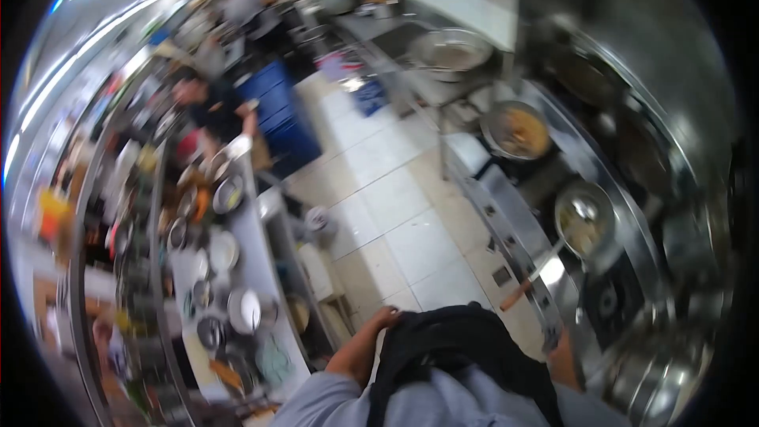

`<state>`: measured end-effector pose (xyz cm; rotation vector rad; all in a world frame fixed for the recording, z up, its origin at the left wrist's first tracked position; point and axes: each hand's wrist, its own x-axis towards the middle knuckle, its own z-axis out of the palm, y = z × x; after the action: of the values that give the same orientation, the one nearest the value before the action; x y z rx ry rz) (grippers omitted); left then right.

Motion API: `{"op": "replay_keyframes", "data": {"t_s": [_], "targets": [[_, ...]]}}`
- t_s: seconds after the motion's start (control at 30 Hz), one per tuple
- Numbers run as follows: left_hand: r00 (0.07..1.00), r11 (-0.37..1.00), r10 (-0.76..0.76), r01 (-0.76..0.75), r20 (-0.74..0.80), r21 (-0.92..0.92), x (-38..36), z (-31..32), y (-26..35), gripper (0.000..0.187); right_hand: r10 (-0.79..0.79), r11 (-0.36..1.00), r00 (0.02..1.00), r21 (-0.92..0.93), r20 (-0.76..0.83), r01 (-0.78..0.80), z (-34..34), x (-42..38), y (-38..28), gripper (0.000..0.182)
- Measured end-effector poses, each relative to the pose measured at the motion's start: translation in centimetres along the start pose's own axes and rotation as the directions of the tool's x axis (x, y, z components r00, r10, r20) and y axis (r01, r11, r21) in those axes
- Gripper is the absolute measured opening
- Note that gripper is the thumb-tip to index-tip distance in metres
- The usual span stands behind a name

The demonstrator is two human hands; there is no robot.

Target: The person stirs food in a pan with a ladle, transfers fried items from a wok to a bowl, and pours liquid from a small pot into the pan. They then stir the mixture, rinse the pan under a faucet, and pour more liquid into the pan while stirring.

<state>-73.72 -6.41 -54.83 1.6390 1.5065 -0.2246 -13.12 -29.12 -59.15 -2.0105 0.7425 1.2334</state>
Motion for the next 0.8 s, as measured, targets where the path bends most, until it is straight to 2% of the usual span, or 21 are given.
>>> {"op": "replay_keyframes", "data": {"t_s": [0.03, 0.1, 0.13, 0.17, 0.2, 0.27, 0.33, 0.4, 0.47, 0.5, 0.53, 0.57, 0.6, 0.67, 0.73, 0.8], "targets": [[0.99, 0.999, 0.05, -0.048, 0.134, -0.014, 1.9, 0.1, 1.5, 0.044, -0.329, 0.868, 0.874, 0.479, 0.359, 0.13, -1.7, -0.5, 2.5, 0.03], [0.992, 0.993, 0.119, -0.118, 0.038, -0.014, 4.2, 1.9, 4.4, 0.045, -0.369, 0.902, 0.837, 0.371, 0.404, 0.219, -4.3, 2.6, 3.1, 0.036], [0.989, 0.989, 0.143, -0.142, 0.022, -0.037, 5.4, 2.1, 6.6, 0.045, -0.334, 0.935, 0.798, 0.282, 0.501, 0.214, -6.0, 3.7, 2.8, 0.038], [0.98, 0.975, 0.197, -0.195, 0.004, -0.106, 5.8, 2.0, 9.2, 0.046, -0.292, 0.956, 0.754, 0.199, 0.589, 0.215, -7.1, 2.6, 2.3, 0.041], [0.967, 0.952, 0.255, -0.253, -0.016, -0.172, 5.7, 1.4, 12.5, 0.046, -0.295, 0.956, 0.746, 0.193, 0.598, 0.223, -7.5, 3.4, 2.4, 0.041], [0.945, 0.939, 0.27, -0.216, 0.183, -0.268, 6.3, 0.4, 18.9, 0.048, -0.313, 0.94, 0.792, 0.29, 0.525, 0.18, -8.4, 4.0, 3.1, 0.042], [0.873, 0.884, 0.454, -0.416, 0.179, -0.214, 6.6, 0.7, 24.3, 0.055, -0.327, 0.939, 0.814, 0.261, 0.48, 0.223, -9.0, 0.4, 2.3, 0.044], [0.807, 0.84, 0.533, -0.469, 0.255, -0.272, 6.6, 1.2, 29.2, 0.06, -0.338, 0.937, 0.838, 0.232, 0.429, 0.26, -9.2, -1.2, 2.0, 0.047], [0.741, 0.809, 0.582, -0.484, 0.334, -0.334, 7.0, 2.4, 33.3, 0.072, -0.249, 0.917, 0.844, 0.395, 0.475, 0.048, -9.9, -0.9, 2.9, 0.059], [0.75, 0.83, 0.53, -0.365, 0.396, -0.421, 7.9, 4.1, 34.4, 0.072, -0.246, 0.919, 0.846, 0.392, 0.473, 0.048, -9.7, -2.3, 2.5, 0.059], [0.746, 0.837, 0.481, -0.234, 0.461, -0.494, 8.9, 6.3, 35.2, 0.073, -0.3, 0.937, 0.942, 0.234, 0.149, 0.261, -8.4, -8.1, 1.3, 0.065], [0.746, 0.837, 0.479, -0.229, 0.462, -0.498, 9.3, 7.7, 36.1, 0.073, -0.393, 0.916, 0.902, 0.005, -0.177, 0.4, -7.7, -11.2, 0.6, 0.073], [0.728, 0.814, 0.512, -0.24, 0.456, -0.53, 9.5, 8.6, 37.1, 0.069, -0.393, 0.917, 0.902, 0.001, -0.177, 0.4, -9.0, -8.3, 1.0, 0.073], [0.713, 0.789, 0.54, -0.243, 0.448, -0.564, 9.0, 9.0, 38.4, 0.065, -0.504, 0.86, 0.848, -0.01, -0.165, 0.51, -12.6, -0.5, 2.1, 0.08], [0.694, 0.844, 0.438, -0.1, 0.571, -0.526, 7.9, 7.9, 39.9, 0.06, -0.495, 0.866, 0.844, -0.041, -0.207, 0.498, -12.4, -1.9, 1.8, 0.08], [0.697, 0.823, 0.453, -0.087, 0.556, -0.562, 7.6, 8.3, 40.1, 0.055, -0.489, 0.87, 0.835, -0.068, -0.254, 0.489, -12.3, -3.1, 1.6, 0.079]]}}
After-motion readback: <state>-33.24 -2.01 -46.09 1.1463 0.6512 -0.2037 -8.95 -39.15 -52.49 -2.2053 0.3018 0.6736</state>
